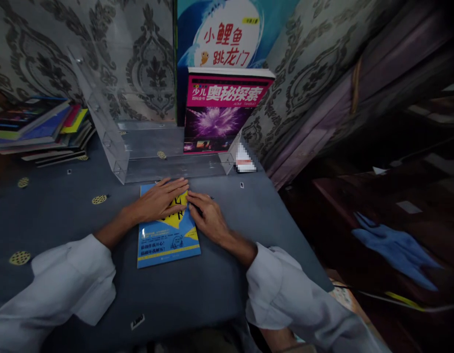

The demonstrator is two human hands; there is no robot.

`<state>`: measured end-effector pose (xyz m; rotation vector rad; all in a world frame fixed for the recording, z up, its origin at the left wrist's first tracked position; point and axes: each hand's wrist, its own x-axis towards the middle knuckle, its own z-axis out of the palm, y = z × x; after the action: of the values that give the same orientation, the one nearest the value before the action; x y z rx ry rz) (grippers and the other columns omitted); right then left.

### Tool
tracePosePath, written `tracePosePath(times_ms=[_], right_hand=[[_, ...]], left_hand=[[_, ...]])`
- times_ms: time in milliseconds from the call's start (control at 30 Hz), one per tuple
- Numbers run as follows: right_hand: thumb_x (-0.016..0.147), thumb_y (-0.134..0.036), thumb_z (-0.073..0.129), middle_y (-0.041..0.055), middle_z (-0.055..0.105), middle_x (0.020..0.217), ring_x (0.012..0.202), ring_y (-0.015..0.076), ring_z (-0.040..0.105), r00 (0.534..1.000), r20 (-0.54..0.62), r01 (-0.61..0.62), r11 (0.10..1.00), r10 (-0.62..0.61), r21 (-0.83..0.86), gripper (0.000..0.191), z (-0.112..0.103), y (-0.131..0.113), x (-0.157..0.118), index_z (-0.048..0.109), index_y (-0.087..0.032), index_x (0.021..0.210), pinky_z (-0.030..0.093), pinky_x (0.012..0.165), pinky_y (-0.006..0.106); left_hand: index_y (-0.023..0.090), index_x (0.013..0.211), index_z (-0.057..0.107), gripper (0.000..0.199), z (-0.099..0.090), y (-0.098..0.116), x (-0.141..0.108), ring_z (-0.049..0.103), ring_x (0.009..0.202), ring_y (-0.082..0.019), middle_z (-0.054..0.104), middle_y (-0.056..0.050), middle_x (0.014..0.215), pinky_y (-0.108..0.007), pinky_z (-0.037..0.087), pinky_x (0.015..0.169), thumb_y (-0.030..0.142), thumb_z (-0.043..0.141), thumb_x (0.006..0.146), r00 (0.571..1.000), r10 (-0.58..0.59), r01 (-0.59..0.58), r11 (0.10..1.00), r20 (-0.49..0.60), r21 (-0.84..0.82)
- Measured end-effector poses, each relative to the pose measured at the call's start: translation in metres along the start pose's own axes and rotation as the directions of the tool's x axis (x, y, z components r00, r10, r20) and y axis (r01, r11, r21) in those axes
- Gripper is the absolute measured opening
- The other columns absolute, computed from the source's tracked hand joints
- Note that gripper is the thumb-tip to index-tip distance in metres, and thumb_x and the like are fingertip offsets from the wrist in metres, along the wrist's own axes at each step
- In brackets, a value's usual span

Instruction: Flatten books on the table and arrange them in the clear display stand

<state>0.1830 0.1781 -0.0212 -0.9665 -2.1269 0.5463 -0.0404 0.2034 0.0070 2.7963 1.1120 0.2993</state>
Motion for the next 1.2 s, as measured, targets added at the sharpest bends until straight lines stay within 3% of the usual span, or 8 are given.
tracePosePath(times_ms=[233, 533, 800, 1200], right_hand=[[0.1, -0.022, 0.049, 0.0177, 0.068, 0.133, 0.125, 0.0262, 0.064, 0.992, 0.046, 0.119, 0.989, -0.116, -0.085, 0.036, -0.001, -0.002, -0.008, 0.066, -0.012, 0.13, 0.055, 0.107, 0.045], [0.099, -0.018, 0.046, 0.0149, 0.07, 0.128, 0.121, 0.0259, 0.066, 0.979, 0.056, 0.201, 0.968, -0.195, -0.148, 0.038, -0.004, -0.01, -0.02, 0.065, -0.016, 0.133, 0.058, 0.105, 0.045], [0.1, -0.017, 0.047, 0.0184, 0.069, 0.13, 0.125, 0.0275, 0.064, 0.968, 0.064, 0.25, 0.953, -0.242, -0.169, 0.037, -0.008, -0.017, -0.032, 0.066, -0.012, 0.131, 0.055, 0.109, 0.047], [0.1, -0.018, 0.049, 0.0168, 0.068, 0.133, 0.127, 0.0258, 0.064, 0.975, 0.079, 0.218, 0.968, -0.21, -0.123, 0.039, -0.016, -0.032, -0.061, 0.063, -0.016, 0.136, 0.056, 0.107, 0.046]], left_hand=[[0.014, 0.152, 0.043, 0.071, 0.002, -0.002, 0.0, 0.037, 0.15, -0.023, 0.046, -0.012, 0.158, -0.045, 0.027, 0.124, 0.063, 0.025, 0.104, 1.0, 0.026, -0.025, 0.999, -0.016, 0.035], [0.018, 0.149, 0.049, 0.062, 0.004, 0.016, -0.006, 0.042, 0.147, -0.019, 0.052, -0.01, 0.154, -0.041, 0.029, 0.123, 0.056, 0.023, 0.107, 1.0, 0.021, -0.021, 1.0, -0.012, 0.02], [0.022, 0.148, 0.051, 0.056, 0.0, 0.024, -0.014, 0.041, 0.148, -0.018, 0.051, -0.006, 0.155, -0.043, 0.023, 0.126, 0.053, 0.025, 0.108, 0.999, 0.046, -0.045, 0.997, 0.01, -0.066], [0.019, 0.149, 0.048, 0.056, -0.002, 0.047, -0.029, 0.041, 0.148, -0.019, 0.05, -0.008, 0.156, -0.044, 0.024, 0.126, 0.051, 0.027, 0.108, 0.998, 0.062, -0.06, 0.996, 0.026, -0.063]])
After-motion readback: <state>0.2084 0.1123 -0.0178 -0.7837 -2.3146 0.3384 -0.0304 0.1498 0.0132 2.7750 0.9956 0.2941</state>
